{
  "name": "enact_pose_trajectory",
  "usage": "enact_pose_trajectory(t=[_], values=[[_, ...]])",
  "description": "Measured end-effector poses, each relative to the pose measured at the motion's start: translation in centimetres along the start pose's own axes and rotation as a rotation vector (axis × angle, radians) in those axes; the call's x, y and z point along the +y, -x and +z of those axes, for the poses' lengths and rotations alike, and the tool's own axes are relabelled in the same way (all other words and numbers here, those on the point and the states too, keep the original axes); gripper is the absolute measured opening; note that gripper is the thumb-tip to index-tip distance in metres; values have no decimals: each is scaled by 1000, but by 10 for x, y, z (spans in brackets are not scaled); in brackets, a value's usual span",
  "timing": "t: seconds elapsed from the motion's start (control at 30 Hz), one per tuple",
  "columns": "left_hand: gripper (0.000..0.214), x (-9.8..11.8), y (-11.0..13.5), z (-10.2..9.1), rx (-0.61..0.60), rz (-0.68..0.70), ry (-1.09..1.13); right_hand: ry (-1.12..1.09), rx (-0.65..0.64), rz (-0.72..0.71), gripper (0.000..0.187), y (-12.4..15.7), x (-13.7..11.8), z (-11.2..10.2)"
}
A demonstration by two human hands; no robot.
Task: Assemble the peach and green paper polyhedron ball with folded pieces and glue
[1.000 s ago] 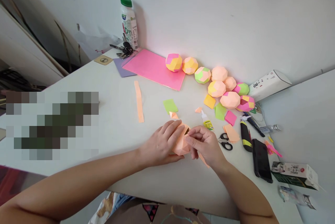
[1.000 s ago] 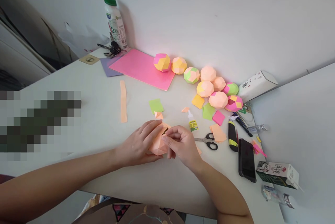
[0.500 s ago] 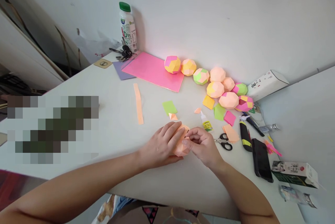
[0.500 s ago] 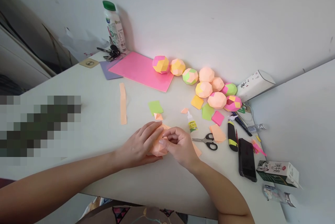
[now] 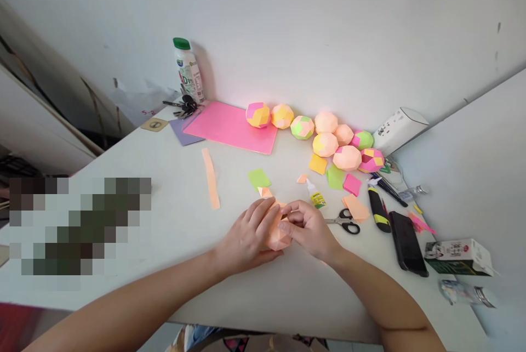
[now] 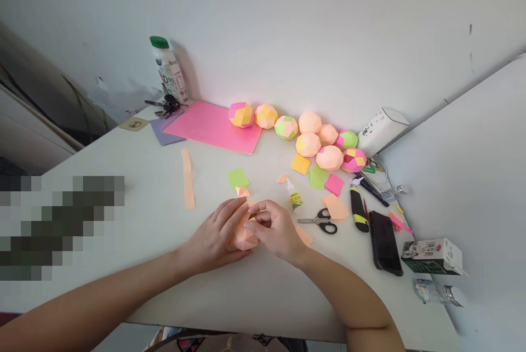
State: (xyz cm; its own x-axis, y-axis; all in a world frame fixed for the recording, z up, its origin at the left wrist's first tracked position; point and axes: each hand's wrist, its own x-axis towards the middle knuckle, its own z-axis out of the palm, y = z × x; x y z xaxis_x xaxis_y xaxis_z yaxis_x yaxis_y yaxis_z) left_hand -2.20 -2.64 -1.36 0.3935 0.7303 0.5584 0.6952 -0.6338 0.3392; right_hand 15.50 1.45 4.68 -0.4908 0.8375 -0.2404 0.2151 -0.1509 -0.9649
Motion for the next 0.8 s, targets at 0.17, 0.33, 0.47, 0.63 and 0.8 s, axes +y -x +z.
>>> enact_pose_trajectory(t=[0.17,0.33,0.47,0.63,0.8], values=[[88,-1,1,2,9,-4,-9,39,-66,53,30,0,-1,-5],[89,-1,1,4,37,4,-4,30,-54,-12,32,1,2,-6],[83,-1,2,5,24,-9,25,40,-83,-6,22,1,4,-8],[86,-6,6,7,36,-23,86,118,128,-246,31,-5,-4,-22],[84,-11,8,14,40,-107,175,231,339,-338,30,-20,10,-46]])
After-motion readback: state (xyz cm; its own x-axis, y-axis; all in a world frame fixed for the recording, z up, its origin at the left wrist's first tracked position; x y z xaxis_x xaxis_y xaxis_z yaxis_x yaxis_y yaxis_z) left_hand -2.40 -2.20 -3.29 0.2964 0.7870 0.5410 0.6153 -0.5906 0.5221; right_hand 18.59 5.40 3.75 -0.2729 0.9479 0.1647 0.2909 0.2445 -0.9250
